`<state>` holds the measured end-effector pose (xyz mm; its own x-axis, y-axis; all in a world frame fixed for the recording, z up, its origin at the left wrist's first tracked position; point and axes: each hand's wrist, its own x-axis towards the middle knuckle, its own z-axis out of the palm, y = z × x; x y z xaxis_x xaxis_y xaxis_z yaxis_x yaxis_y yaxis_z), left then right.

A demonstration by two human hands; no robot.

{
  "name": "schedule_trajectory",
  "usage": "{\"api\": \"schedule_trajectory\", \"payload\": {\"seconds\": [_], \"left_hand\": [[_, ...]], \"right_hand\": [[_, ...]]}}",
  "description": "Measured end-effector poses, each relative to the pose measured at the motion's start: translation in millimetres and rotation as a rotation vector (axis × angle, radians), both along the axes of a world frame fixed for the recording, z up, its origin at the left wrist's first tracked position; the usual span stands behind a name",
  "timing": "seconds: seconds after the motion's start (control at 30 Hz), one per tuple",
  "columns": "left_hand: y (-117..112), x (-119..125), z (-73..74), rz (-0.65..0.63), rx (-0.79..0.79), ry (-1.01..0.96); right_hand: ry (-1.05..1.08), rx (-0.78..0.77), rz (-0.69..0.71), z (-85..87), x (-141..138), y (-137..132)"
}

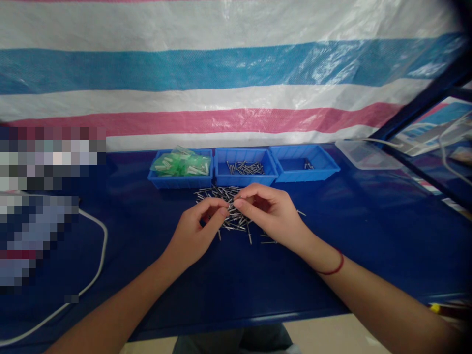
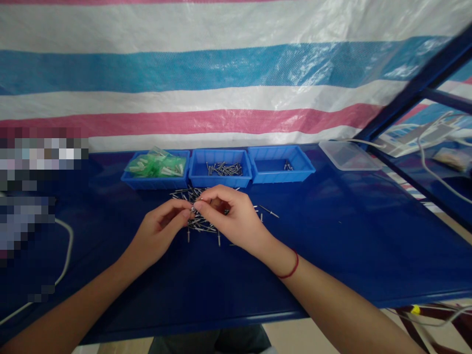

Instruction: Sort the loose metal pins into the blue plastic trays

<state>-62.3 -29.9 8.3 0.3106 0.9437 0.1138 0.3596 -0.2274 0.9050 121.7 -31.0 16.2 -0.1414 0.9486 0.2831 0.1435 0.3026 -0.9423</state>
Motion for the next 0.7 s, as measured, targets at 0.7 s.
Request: {"api": "schedule_trajectory", "payload": {"seconds": [0.7], "left_hand": [[0.2, -1.5, 0.5, 0.059, 0.146, 0.046]], "right_hand": [[-0.308, 0.175, 0.177, -0.4, 4.9, 4.4]]}}
